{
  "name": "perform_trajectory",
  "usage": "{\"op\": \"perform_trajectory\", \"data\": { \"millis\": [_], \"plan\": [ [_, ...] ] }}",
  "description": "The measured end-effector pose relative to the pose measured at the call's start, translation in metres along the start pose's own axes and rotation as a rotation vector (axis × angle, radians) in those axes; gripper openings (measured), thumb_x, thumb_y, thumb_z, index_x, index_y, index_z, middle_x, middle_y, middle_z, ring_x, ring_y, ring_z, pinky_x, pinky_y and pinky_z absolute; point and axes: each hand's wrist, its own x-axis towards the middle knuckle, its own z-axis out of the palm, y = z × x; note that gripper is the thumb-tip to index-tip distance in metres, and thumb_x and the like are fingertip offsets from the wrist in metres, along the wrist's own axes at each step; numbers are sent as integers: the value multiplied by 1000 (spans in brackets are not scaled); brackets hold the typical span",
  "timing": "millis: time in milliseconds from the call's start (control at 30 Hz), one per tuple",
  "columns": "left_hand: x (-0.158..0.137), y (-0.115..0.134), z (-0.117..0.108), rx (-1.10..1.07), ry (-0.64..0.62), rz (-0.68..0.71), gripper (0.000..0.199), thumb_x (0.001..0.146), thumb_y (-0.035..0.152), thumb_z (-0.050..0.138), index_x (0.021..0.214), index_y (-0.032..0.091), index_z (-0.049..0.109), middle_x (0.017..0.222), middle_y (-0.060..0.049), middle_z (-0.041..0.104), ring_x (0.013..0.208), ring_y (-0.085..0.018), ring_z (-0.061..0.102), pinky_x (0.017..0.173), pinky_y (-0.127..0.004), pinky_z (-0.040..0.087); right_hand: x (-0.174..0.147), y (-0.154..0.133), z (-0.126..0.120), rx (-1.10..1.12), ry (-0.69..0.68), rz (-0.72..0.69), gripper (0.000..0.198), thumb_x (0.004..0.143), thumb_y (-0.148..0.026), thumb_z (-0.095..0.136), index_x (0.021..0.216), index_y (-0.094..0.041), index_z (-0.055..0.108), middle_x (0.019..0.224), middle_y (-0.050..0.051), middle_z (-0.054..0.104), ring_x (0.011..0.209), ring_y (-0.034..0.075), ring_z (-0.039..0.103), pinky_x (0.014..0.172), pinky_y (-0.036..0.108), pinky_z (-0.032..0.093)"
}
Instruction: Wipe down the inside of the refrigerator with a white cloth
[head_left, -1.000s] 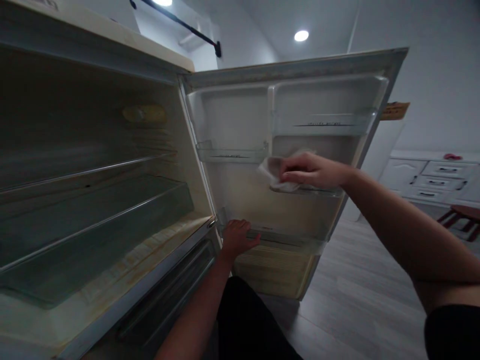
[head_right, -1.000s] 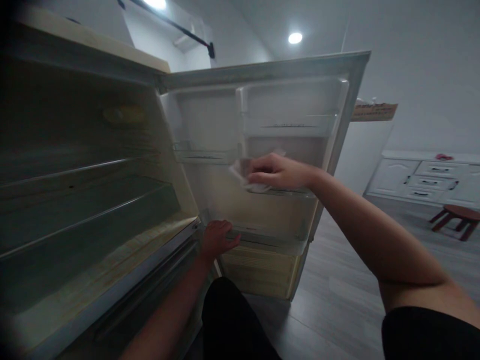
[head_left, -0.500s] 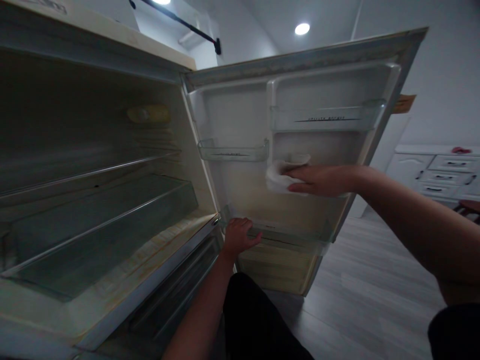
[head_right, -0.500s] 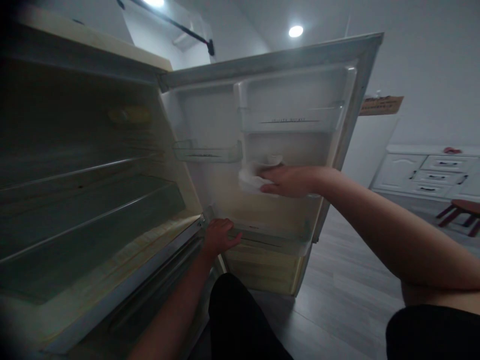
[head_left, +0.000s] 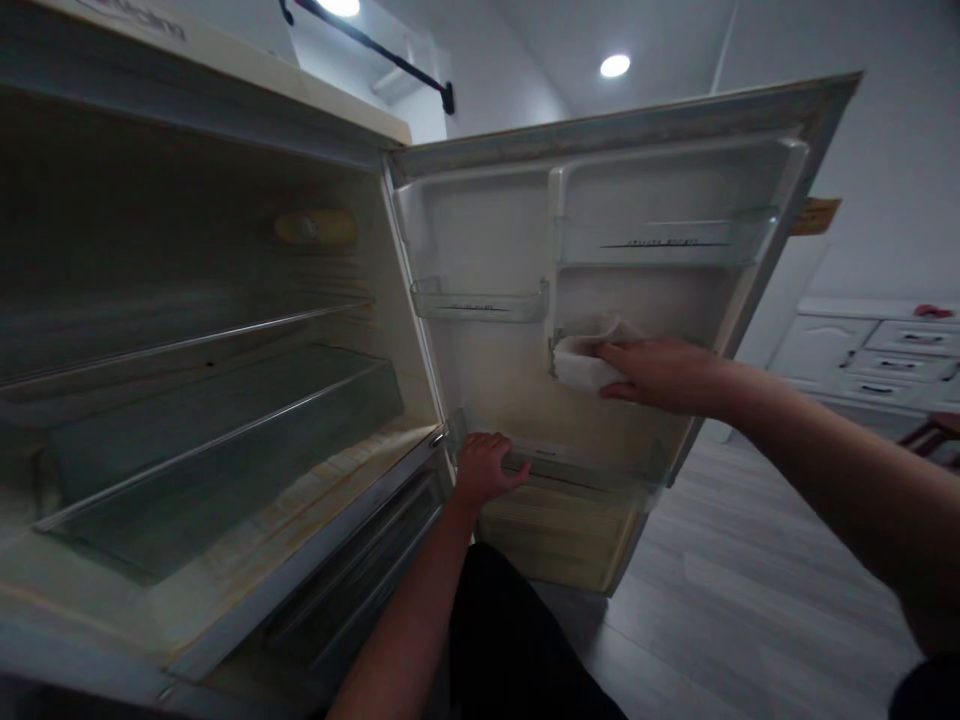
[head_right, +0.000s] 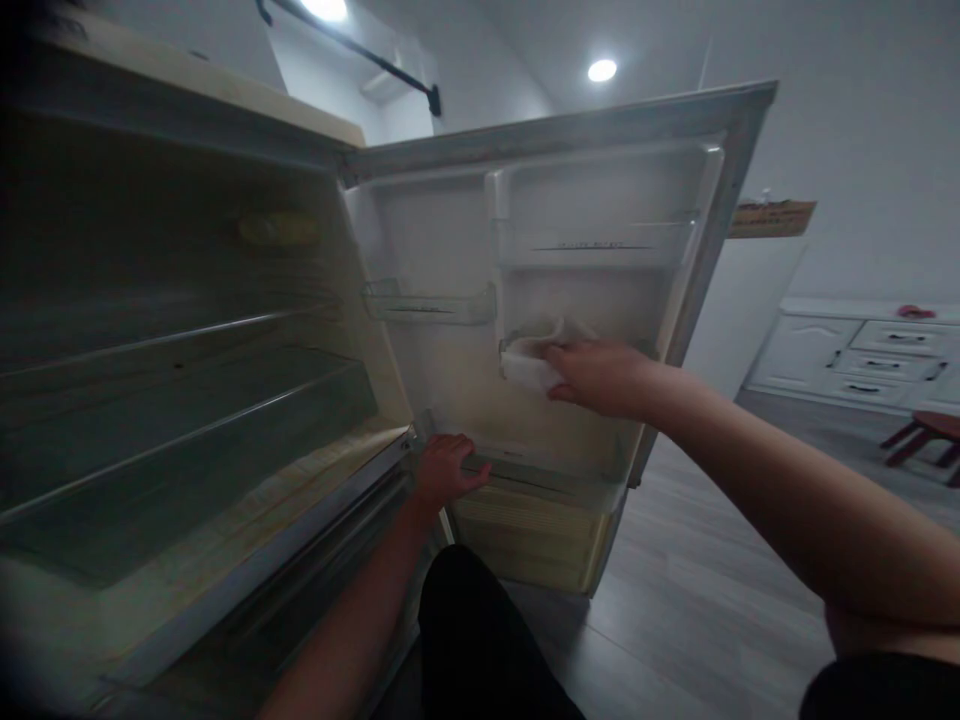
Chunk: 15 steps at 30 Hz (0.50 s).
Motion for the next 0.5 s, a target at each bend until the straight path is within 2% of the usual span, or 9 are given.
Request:
{"op": "perform_trajectory", "data": {
  "millis": [100,233,333,433,500],
  "plan": [
    [4,5,1,9,3,-17,30,83,51,70,79,22,63,81,-5,70,84,-25,67,87,-40,45,19,-26,-3,-74,-71,62,45,97,-36,61,134,-11,57,131,21,65,111,32,67,88,41,54],
    [10,11,7,18,5,-27,30,86,51,68,80,21,64,83,-5,71,85,-25,67,87,-39,44,34,-44,8,-181,56,163,38,99,-28,55,131,-9,56,129,25,62,109,33,65,84,42,53],
    [14,14,11,20,18,-32,31,88,51,66,82,21,64,82,-5,70,85,-24,66,87,-39,43,37,-34,22,-189,195,85,39,101,-30,49,131,-6,55,126,27,62,107,33,64,82,41,51],
    [16,15,14,25,21,-26,33,90,52,64,81,20,64,81,-6,69,85,-24,66,86,-39,43,31,-7,35,-65,313,-71,41,106,-36,38,129,-8,58,116,22,68,101,28,65,82,36,50],
    [16,15,14,31,18,-29,34,89,53,64,81,20,64,80,-6,69,84,-24,66,85,-40,43,23,9,41,28,465,-138,45,107,-36,29,126,-10,60,113,19,68,102,26,65,84,36,50]
  ]
}}
